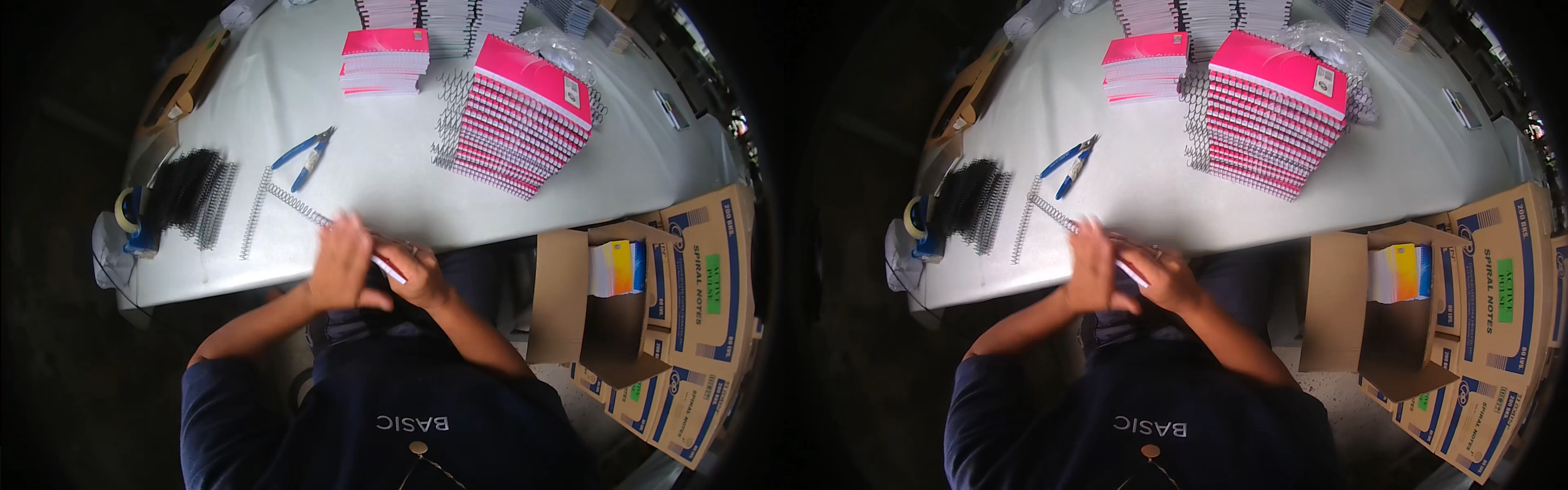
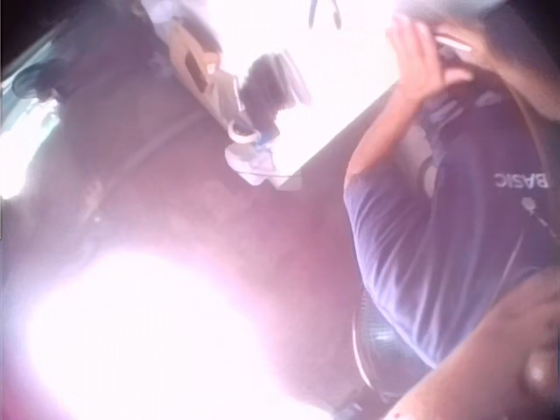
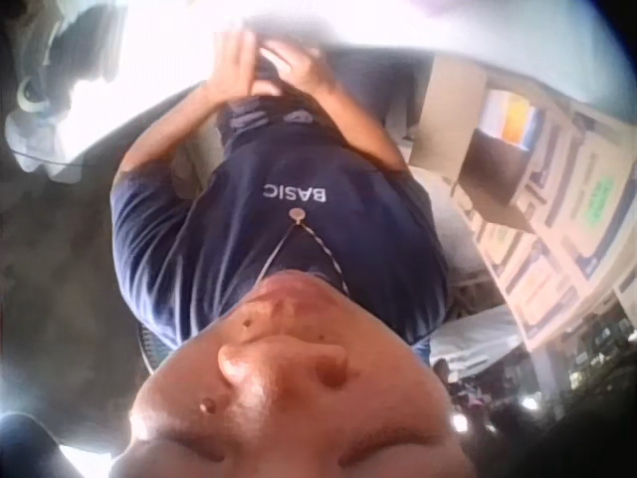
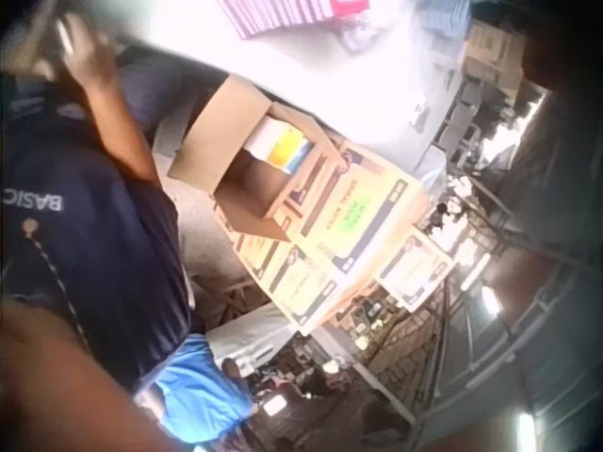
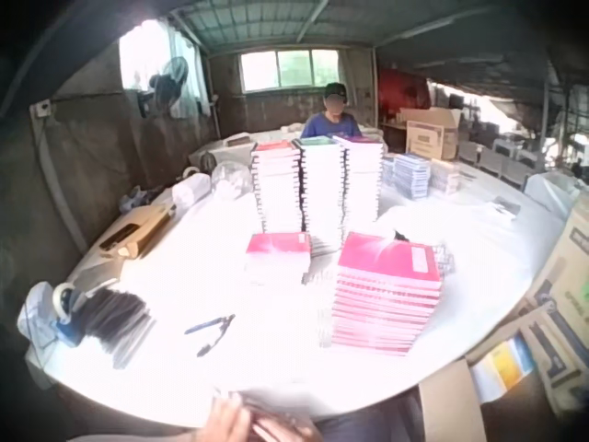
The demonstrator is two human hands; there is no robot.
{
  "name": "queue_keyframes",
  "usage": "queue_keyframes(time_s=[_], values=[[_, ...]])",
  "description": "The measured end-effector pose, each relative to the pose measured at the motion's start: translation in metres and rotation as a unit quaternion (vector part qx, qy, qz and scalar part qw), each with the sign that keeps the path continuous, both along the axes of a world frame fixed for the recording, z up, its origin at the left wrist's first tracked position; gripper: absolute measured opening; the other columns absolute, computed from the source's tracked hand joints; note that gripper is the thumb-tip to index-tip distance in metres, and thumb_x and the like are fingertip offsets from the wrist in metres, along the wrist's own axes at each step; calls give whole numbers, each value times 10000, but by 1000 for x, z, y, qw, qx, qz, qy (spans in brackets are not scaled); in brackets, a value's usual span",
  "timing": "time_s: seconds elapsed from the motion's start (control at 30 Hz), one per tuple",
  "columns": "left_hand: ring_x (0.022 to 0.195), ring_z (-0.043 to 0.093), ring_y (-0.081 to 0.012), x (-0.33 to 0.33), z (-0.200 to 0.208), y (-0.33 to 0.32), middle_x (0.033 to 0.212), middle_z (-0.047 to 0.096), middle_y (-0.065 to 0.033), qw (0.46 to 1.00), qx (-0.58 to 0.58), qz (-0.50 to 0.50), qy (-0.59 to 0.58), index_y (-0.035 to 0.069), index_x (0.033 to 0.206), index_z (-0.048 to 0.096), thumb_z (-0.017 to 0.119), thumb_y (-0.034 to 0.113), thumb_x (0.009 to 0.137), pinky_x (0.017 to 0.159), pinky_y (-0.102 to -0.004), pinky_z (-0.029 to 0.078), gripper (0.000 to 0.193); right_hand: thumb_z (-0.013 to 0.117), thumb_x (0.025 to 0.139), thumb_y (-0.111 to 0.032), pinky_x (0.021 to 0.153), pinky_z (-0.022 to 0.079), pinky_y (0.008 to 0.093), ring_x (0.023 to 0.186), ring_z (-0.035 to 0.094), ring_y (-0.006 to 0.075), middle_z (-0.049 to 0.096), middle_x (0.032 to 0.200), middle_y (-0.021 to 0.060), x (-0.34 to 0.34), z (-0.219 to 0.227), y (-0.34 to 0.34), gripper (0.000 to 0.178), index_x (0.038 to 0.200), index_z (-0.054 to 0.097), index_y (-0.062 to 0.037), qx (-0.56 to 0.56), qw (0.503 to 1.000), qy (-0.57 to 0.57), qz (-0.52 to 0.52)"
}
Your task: The person assembles spiral notebooks by sliding a wire coil into the punched holes of a stack of pink paper and a cover, then using pliers to trim and secure the ends of the coil.
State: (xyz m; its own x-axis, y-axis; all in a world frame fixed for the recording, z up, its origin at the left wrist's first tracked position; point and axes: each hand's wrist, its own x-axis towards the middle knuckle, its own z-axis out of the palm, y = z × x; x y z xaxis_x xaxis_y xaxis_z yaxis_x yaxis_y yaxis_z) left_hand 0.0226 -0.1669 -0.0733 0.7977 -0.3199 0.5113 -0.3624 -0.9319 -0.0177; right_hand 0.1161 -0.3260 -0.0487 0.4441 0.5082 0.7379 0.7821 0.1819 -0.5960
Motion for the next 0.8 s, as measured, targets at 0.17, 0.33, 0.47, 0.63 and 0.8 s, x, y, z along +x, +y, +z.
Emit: queue_keyframes(time_s=[0.17, 0.33, 0.47, 0.63, 0.8], values=[[1268, 291, -548, 18, -35, 41, 1364, 231, -410, 960, 23, -70, -270, 64, 1409, 235, 499, 712, 760, 989, -677, 229, 954, 615, 755, 79, 752, 548, 344, 889, 676, 260, 670, 1039, 125, -10, -1, 6, 329, 1076, 608, 7, -5, 1000, 4, 29], [1194, 358, -558, -32, -25, -7, 1329, 266, -430, 995, -39, -63, 71, -115, 1314, 306, 509, 768, 682, 959, -674, 273, 1105, 605, 797, 54, 740, 548, 336, 880, 674, 275, 672, 1017, 134, -4, -7, 4, 322, 1111, 612, -15, 1, 990, 137, -21], [1351, 47, -515, 8, 39, -1, 1452, 86, -351, 985, 34, 6, -169, -102, 1395, 195, 270, 828, 752, 1055, -634, -14, 1133, 618, 767, 22, 776, 538, 352, 932, 653, 280, 653, 1064, 112, -2, -9, -1, 366, 1126, 600, -48, -25, 999, 39, -4], [1316, 157, -549, -18, -28, -12, 1463, 119, -301, 990, -132, -40, 3, -91, 1391, 221, 299, 770, 807, 1041, -655, 98, 1043, 648, 754, -32, 758, 539, 352, 895, 663, 275, 651, 1063, 120, -5, -9, 7, 376, 1125, 595, -55, 3, 998, 57, 6], [1271, 331, -467, -6, 4, -16, 1418, 217, -309, 996, -25, -77, -39, -84, 1354, 244, 516, 649, 811, 1009, -614, 278, 952, 646, 780, -97, 732, 538, 380, 846, 667, 290, 653, 1069, 126, -2, -24, 14, 431, 1202, 559, -91, -24, 995, 75, 54]])
